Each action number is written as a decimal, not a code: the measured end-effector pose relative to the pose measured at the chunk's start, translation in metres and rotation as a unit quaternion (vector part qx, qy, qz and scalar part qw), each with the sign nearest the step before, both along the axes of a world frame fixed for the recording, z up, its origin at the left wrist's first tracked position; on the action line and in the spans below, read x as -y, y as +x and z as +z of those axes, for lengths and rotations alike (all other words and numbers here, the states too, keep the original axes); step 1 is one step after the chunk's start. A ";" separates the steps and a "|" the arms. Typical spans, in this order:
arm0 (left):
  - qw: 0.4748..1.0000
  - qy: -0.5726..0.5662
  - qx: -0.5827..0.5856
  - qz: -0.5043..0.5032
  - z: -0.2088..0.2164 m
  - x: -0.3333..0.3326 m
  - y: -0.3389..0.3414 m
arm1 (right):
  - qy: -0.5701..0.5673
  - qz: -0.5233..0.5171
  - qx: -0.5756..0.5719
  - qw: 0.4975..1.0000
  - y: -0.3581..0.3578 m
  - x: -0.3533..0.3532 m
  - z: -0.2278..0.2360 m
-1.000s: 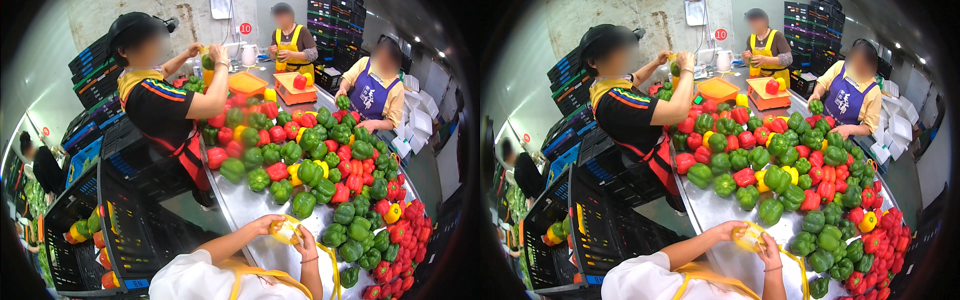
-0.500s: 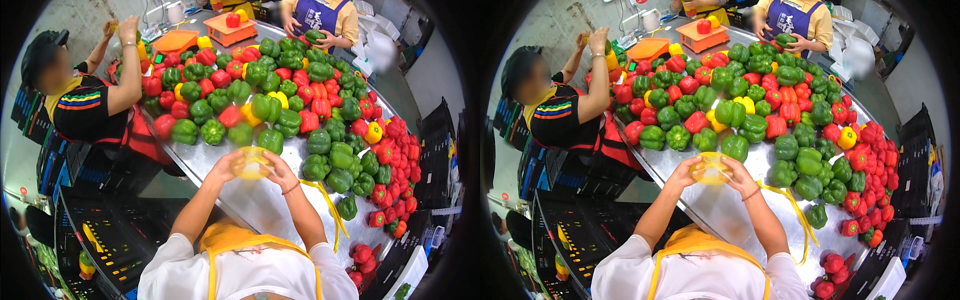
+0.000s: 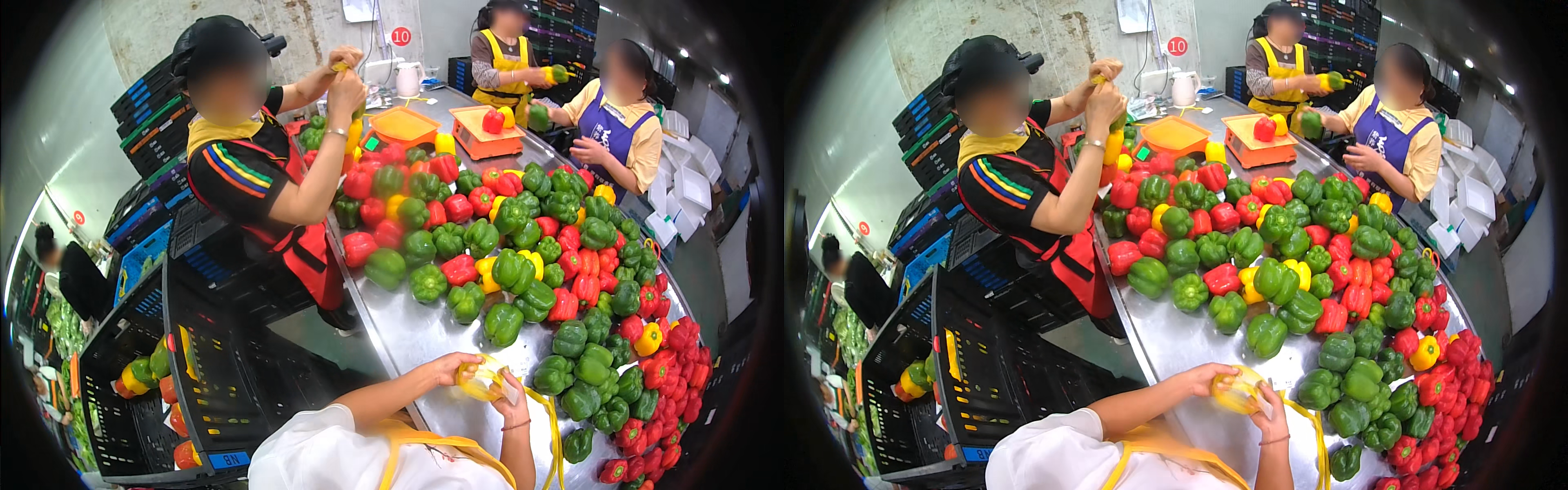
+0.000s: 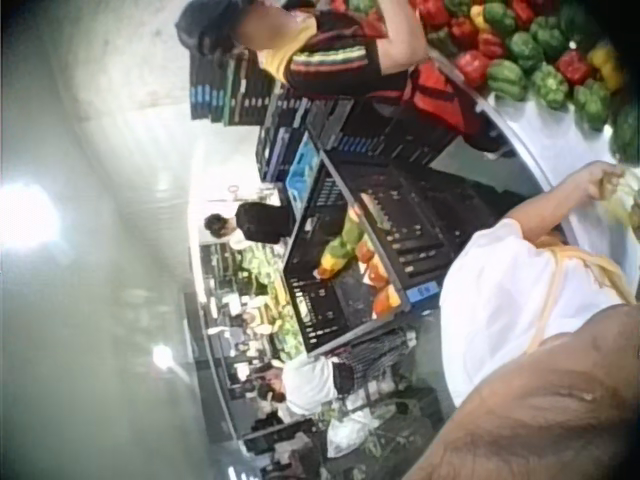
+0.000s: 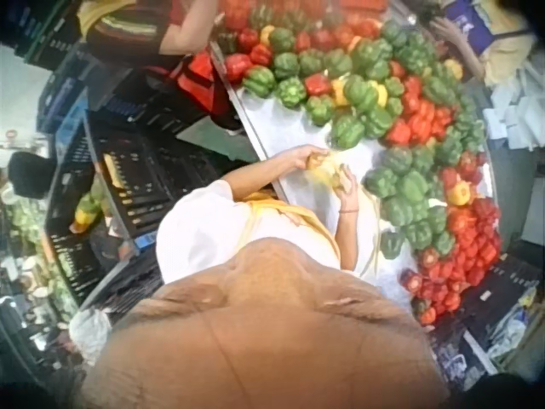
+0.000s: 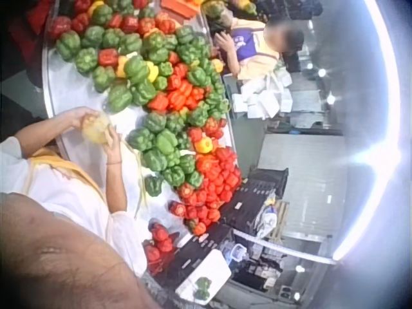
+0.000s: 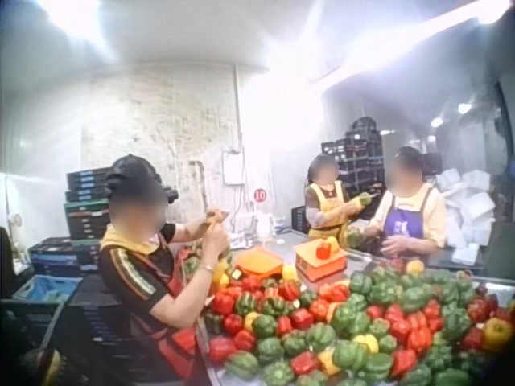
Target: The person takes peppers from a large pile on a table, sorts them into groups of different colors, puts them into yellow mesh bags, and ties the bags shut before placing them into a black plastic crate.
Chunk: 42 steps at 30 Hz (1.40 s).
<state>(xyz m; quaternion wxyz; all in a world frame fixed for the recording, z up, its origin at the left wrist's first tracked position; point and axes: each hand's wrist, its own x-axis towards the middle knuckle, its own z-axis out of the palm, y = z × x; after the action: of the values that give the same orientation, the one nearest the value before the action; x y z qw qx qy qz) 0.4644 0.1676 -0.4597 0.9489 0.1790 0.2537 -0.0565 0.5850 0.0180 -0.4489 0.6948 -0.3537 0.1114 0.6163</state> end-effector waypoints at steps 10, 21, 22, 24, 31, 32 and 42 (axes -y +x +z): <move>0.421 0.880 0.057 0.211 0.215 -0.084 -0.076 | -0.074 0.051 0.356 0.930 0.045 0.128 0.033; 0.517 0.763 0.142 -0.361 0.333 -0.159 -0.067 | -0.407 0.306 0.788 0.345 0.101 0.257 0.110; 0.575 0.671 0.229 -0.408 0.312 -0.159 -0.061 | -0.410 0.285 0.799 0.335 0.117 0.268 0.094; 0.720 0.529 0.143 -0.427 0.272 -0.157 -0.054 | -0.418 0.227 0.785 0.397 0.124 0.269 0.094; 0.579 0.498 0.306 -0.568 0.205 -0.118 -0.015 | -0.485 0.134 0.808 0.308 0.137 0.345 0.059; 0.592 0.488 0.339 -0.544 0.212 -0.115 -0.014 | -0.502 0.084 0.805 0.305 0.135 0.345 0.056; 0.705 0.543 0.213 -0.404 0.208 -0.109 -0.052 | -0.547 -0.046 0.772 0.320 0.074 0.323 0.068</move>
<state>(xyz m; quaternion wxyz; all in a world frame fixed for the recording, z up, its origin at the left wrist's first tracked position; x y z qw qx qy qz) 0.4124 0.2771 -0.2514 0.6027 0.7560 -0.0649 -0.2470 0.6591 -0.3048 -0.3812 0.1429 -0.9641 -0.1475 -0.1684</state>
